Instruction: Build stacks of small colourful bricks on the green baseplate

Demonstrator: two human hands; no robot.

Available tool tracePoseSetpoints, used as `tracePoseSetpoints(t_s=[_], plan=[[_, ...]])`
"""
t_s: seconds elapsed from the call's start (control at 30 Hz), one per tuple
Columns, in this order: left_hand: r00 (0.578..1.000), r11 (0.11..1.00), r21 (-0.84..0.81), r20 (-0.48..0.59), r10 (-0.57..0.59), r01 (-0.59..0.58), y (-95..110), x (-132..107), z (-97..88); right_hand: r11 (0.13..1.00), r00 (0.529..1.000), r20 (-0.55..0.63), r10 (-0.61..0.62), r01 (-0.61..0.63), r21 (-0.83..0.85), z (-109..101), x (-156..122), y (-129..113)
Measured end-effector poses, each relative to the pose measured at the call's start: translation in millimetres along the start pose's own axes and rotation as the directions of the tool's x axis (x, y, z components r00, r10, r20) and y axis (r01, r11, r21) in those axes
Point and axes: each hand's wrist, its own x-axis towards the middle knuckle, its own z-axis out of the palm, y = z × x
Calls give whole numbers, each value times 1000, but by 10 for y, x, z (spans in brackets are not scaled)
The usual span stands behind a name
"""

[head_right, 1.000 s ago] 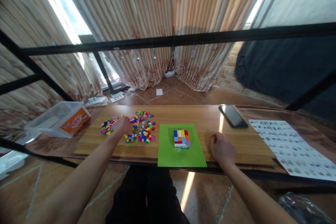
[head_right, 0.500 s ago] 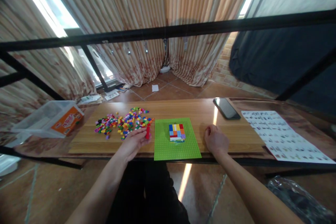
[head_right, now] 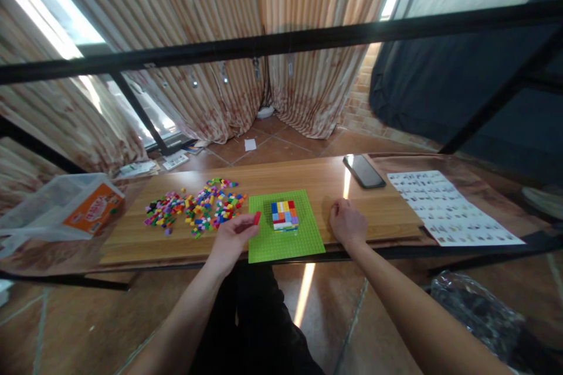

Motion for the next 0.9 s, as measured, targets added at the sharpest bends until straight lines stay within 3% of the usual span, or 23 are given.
tracePoseSetpoints(t_s=[0.1, 0.2, 0.37, 0.47, 0.73, 0.9], plan=[[969, 894, 374, 68, 238, -246, -29, -3, 121, 1000, 1000, 2, -2, 2, 5, -20, -6, -11], [911, 720, 562, 191, 366, -407, -14, -24, 231, 1000, 1000, 5, -6, 6, 19, -34, -6, -14], [838, 433, 736, 341, 427, -520, 26, -13, 353, 999, 1000, 11, 2, -2, 32, -25, -1, -9], [805, 312, 766, 421, 418, -562, 34, 26, 392, 999, 1000, 12, -1, 0, 35, -13, -4, -7], [797, 268, 782, 426, 428, -562, -45, 92, 428, 999, 1000, 14, -12, 12, 38, -24, -3, -9], [794, 190, 814, 437, 422, -549, -33, 94, 435, 999, 1000, 7, -9, 9, 40, -19, -5, -7]])
